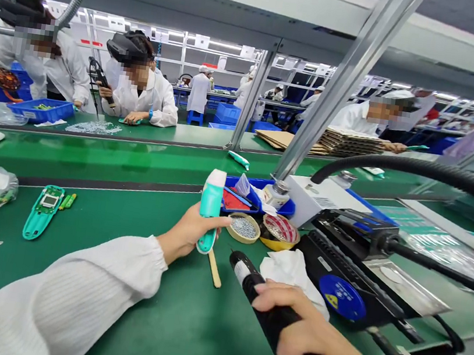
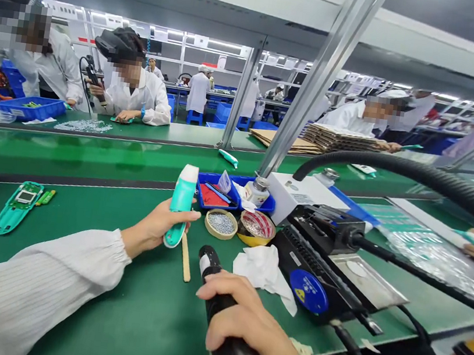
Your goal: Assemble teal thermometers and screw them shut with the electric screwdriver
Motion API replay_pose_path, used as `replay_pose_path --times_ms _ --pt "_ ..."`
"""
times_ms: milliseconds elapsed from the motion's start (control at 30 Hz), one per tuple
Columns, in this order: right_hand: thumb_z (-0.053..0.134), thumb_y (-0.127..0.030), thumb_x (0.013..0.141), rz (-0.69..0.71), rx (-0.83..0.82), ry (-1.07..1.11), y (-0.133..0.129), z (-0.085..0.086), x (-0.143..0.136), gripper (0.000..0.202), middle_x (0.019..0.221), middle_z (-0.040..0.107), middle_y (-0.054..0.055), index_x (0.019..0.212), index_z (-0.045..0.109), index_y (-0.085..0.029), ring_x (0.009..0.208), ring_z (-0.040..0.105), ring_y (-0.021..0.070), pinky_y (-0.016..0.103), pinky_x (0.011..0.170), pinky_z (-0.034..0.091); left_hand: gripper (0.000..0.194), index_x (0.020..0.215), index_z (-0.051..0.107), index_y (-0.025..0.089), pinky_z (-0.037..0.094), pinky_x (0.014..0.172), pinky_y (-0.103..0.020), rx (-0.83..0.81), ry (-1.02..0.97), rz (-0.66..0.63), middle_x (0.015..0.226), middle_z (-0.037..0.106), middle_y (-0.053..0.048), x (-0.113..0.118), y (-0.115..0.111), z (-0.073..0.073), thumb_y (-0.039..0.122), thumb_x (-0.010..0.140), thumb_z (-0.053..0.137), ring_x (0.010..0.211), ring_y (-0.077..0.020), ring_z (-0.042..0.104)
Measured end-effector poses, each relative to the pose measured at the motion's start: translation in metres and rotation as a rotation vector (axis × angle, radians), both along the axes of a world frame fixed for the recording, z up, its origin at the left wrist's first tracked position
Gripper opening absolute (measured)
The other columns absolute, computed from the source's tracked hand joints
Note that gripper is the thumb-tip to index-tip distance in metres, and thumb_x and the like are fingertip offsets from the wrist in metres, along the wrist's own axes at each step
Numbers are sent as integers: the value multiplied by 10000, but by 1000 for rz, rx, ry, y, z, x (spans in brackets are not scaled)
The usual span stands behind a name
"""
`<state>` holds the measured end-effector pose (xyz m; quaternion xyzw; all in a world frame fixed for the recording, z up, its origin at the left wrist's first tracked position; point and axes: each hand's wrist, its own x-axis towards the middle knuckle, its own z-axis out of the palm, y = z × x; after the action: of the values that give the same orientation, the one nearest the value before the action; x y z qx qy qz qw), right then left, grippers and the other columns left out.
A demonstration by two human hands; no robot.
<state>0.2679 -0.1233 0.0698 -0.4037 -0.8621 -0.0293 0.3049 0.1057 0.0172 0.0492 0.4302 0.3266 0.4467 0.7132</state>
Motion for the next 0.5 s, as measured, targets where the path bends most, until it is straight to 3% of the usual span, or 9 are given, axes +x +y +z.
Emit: replay_pose_path --times_ms 67,167,267,333,433,500 --pt "386 -190 828 42 -35 -42 5 -10 4 212 1001 572 59 719 550 -268 1055 507 213 355 802 486 349 853 513 142 403 481 -226 -132 -75 -52 587 531 14 -25 -13 -6 350 645 701 472 -88 478" --pt "362 -161 831 39 14 -289 13 -27 26 285 1172 544 35 881 610 -292 1125 465 224 352 764 507 374 895 516 131 404 468 -215 -335 -157 -5 566 502 17 -58 -29 -16 479 762 541 464 -82 470" --pt "377 -159 825 92 167 -525 21 -36 53 368 1212 538 6 1081 575 -335 1073 517 231 359 717 532 343 917 539 119 401 475 -197 -409 -190 41 561 482 27 -82 -42 -21 440 797 518 460 -66 462" --pt "373 -162 818 39 208 -482 24 -32 57 393 1183 559 27 1126 559 -322 1024 549 247 375 687 534 320 967 540 119 412 500 -195 -414 -194 41 584 509 20 -91 -51 -20 383 787 561 471 -65 477" --pt "401 -199 840 -67 159 -257 22 -20 20 351 1140 570 49 1148 538 -297 1009 548 244 389 764 503 302 960 537 119 448 574 -220 -449 -222 71 681 585 -27 -95 -62 -14 356 779 582 551 -96 548" --pt "491 -234 829 -7 193 -181 21 -14 -28 360 1160 544 68 1188 490 -263 1030 529 222 354 789 495 313 874 543 111 460 610 -243 -475 -284 77 737 609 -57 -93 -67 -9 413 791 546 610 -124 579"
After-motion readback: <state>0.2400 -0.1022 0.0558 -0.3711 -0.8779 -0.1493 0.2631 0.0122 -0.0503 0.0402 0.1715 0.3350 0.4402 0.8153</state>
